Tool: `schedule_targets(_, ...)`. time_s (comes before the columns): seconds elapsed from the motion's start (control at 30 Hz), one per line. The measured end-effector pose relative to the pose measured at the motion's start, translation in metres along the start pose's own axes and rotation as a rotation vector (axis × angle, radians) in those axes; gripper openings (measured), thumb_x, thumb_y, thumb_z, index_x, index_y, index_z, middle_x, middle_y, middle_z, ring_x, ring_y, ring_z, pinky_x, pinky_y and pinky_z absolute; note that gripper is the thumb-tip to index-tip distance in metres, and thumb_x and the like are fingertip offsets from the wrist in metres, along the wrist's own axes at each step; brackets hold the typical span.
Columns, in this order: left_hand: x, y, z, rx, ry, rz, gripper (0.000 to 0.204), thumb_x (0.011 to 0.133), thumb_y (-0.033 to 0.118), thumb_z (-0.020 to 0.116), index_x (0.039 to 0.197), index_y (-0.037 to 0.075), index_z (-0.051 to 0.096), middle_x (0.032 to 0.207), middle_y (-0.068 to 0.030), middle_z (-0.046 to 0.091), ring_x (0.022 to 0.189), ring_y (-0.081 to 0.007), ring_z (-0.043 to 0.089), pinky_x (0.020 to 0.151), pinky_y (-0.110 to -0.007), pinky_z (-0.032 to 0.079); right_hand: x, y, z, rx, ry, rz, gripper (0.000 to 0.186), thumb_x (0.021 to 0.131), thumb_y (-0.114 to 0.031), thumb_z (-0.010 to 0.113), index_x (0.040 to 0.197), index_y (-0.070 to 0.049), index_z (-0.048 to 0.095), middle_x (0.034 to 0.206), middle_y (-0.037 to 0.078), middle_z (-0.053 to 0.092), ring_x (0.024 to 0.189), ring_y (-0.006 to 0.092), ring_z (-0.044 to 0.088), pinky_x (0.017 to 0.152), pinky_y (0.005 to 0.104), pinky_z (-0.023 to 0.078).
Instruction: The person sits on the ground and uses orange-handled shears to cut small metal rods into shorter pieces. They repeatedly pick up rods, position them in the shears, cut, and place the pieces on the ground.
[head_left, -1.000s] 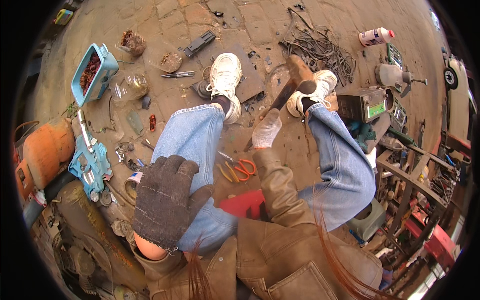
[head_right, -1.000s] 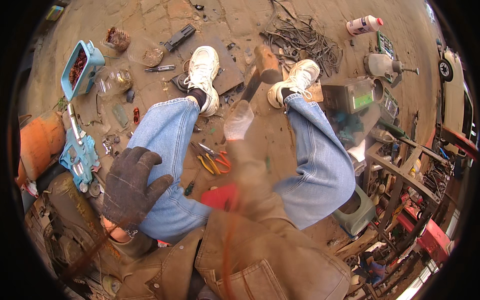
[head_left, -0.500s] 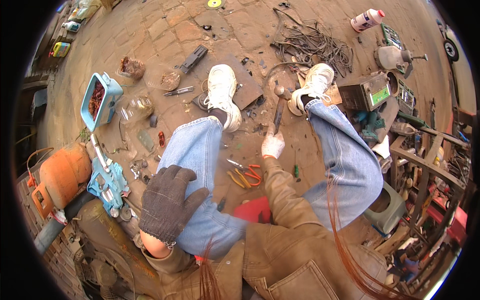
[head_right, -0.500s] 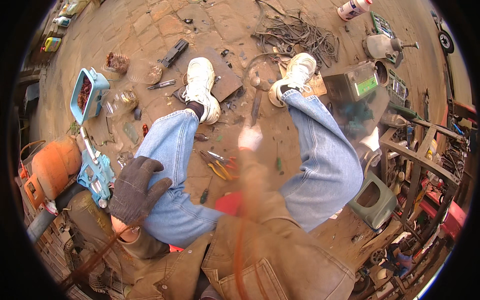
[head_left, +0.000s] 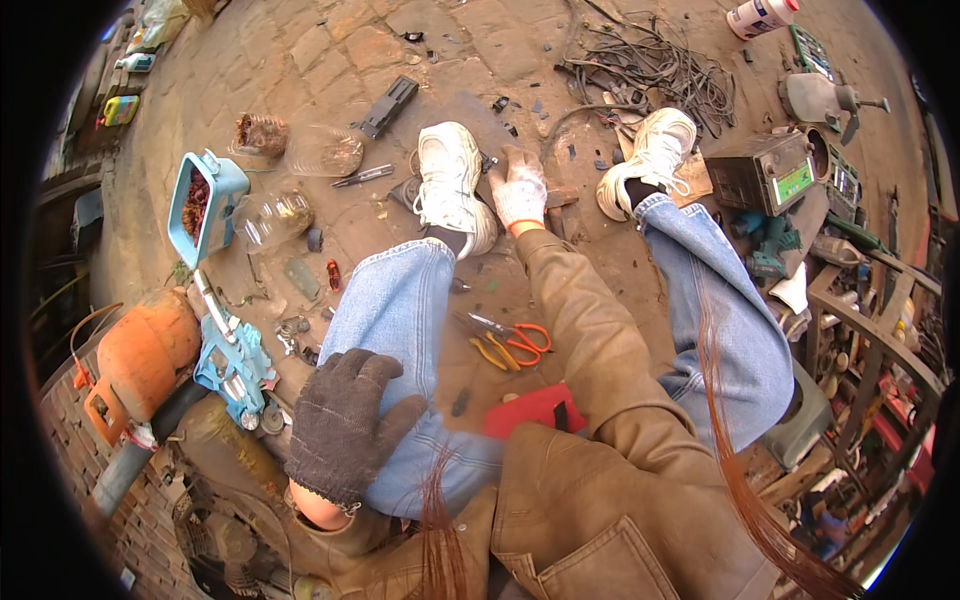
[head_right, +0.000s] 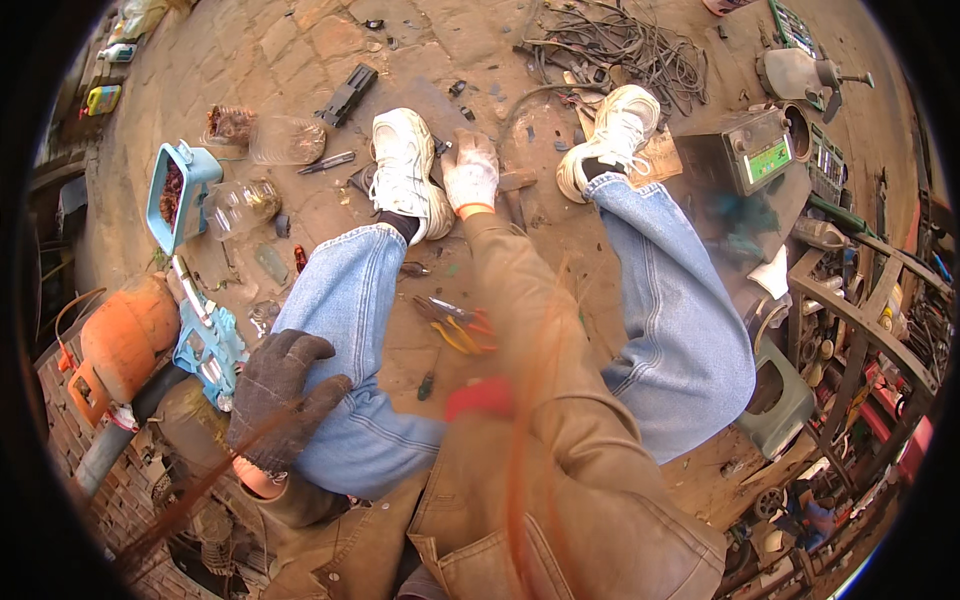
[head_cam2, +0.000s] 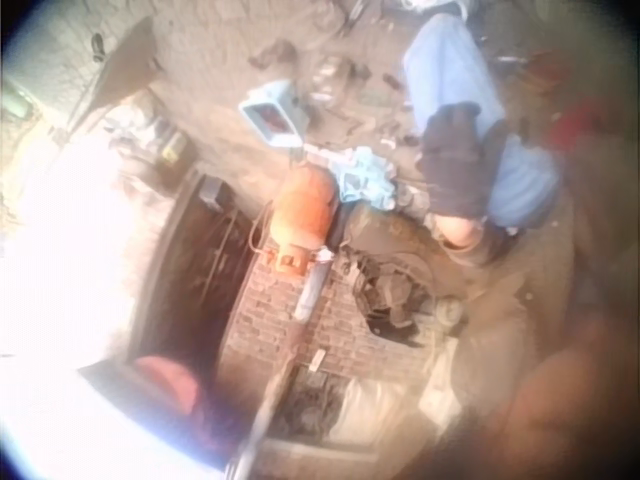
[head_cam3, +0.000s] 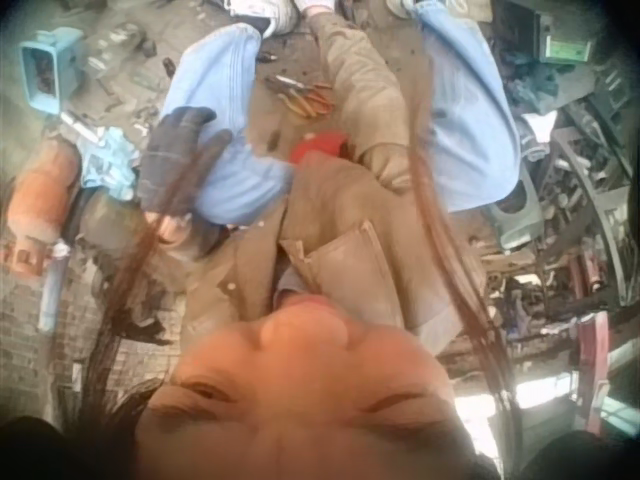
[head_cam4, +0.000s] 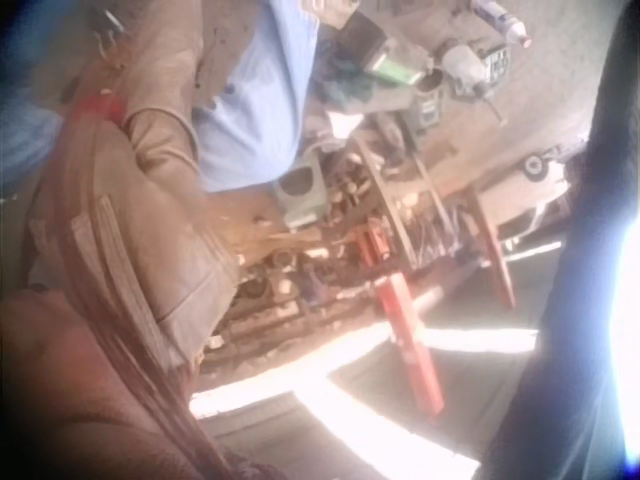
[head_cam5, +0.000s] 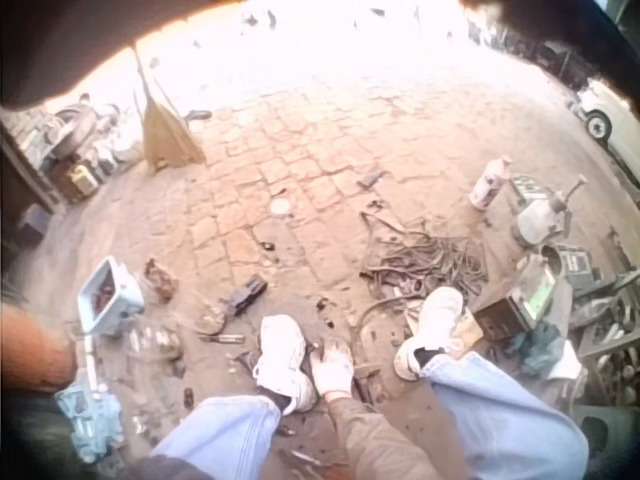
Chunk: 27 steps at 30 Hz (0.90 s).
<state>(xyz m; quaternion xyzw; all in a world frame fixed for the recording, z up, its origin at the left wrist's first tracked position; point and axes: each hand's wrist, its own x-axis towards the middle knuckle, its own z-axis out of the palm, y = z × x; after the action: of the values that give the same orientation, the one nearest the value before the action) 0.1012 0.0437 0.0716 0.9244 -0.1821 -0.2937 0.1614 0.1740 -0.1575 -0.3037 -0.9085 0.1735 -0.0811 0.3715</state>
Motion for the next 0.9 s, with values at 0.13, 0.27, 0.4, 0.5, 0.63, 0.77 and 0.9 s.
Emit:
schedule_targets(0.13, 0.006, -0.001, -0.002, -0.022, -0.016, 0.076, 0.034, 0.077, 0.025, 0.073, 0.099, 0.004, 0.058, 0.093, -0.0145, 0.060, 0.086, -0.0348, 0.058, 0.075, -0.045, 0.045, 0.025, -0.002, 0.007, -0.105, -0.163, -0.103, 0.027, 0.075, -0.019, 0.068, 0.099, -0.006, 0.063, 0.106, 0.020, 0.059, 0.100, 0.0388, 0.057, 0.087, 0.0444, 0.047)
schedule_targets(0.27, 0.007, 0.000, -0.004, 0.002, 0.016, 0.118, 0.036, 0.077, 0.025, 0.073, 0.101, 0.003, 0.057, 0.095, -0.0148, 0.059, 0.084, -0.0351, 0.058, 0.074, -0.045, 0.046, 0.020, -0.025, -0.032, 0.215, -0.121, 0.350, 0.026, 0.078, -0.016, 0.068, 0.096, 0.000, 0.060, 0.088, 0.021, 0.063, 0.082, 0.0345, 0.062, 0.076, 0.0397, 0.050)
schedule_targets(0.4, 0.007, 0.007, -0.002, -0.158, 0.189, 0.030, 0.035, 0.080, 0.024, 0.070, 0.103, 0.001, 0.059, 0.100, -0.0164, 0.060, 0.095, -0.0373, 0.058, 0.083, -0.044, 0.046, -0.009, -0.095, -0.119, 0.595, -0.298, 0.246, 0.028, 0.076, -0.015, 0.071, 0.097, 0.001, 0.061, 0.083, 0.006, 0.062, 0.075, 0.0127, 0.056, 0.069, 0.0271, 0.047)
schedule_targets(0.5, 0.008, 0.016, 0.000, -0.393, 0.468, 0.020, 0.031, 0.087, 0.023, 0.065, 0.107, 0.001, 0.059, 0.101, -0.0178, 0.060, 0.094, -0.0361, 0.060, 0.081, -0.042, 0.048, -0.049, -0.163, -0.199, 0.818, -0.484, 0.125, 0.024, 0.077, -0.007, 0.070, 0.097, -0.001, 0.060, 0.083, 0.002, 0.060, 0.076, 0.0081, 0.056, 0.070, 0.0230, 0.047)
schedule_targets(0.63, 0.013, 0.028, 0.006, -0.487, 0.613, 0.305, 0.022, 0.091, 0.022, 0.063, 0.096, 0.001, 0.062, 0.083, -0.0161, 0.063, 0.071, -0.0320, 0.062, 0.065, -0.039, 0.049, -0.082, -0.226, -0.277, 0.633, -0.562, 0.005, 0.026, 0.076, 0.000, 0.071, 0.100, -0.002, 0.059, 0.086, 0.001, 0.062, 0.077, 0.0058, 0.057, 0.069, 0.0211, 0.048)
schedule_targets(0.77, -0.004, 0.053, 0.015, -0.778, 0.695, 0.223, 0.035, 0.098, 0.028, 0.055, 0.080, -0.001, 0.064, 0.065, -0.0137, 0.062, 0.059, -0.0249, 0.062, 0.055, -0.037, 0.046, -0.098, -0.241, -0.321, 0.604, -0.496, -0.400, 0.028, 0.073, -0.005, 0.073, 0.098, -0.001, 0.059, 0.089, 0.010, 0.061, 0.076, 0.0208, 0.062, 0.067, 0.0293, 0.052)
schedule_targets(0.9, -0.009, 0.081, 0.016, -0.880, 0.753, 0.299, 0.043, 0.100, 0.032, 0.050, 0.076, 0.000, 0.064, 0.062, -0.0129, 0.061, 0.055, -0.0196, 0.061, 0.051, -0.035, 0.045, -0.102, -0.234, -0.338, 0.575, -0.624, -0.235, 0.026, 0.075, -0.009, 0.069, 0.097, 0.000, 0.059, 0.092, 0.014, 0.060, 0.074, 0.0262, 0.062, 0.065, 0.0321, 0.052)
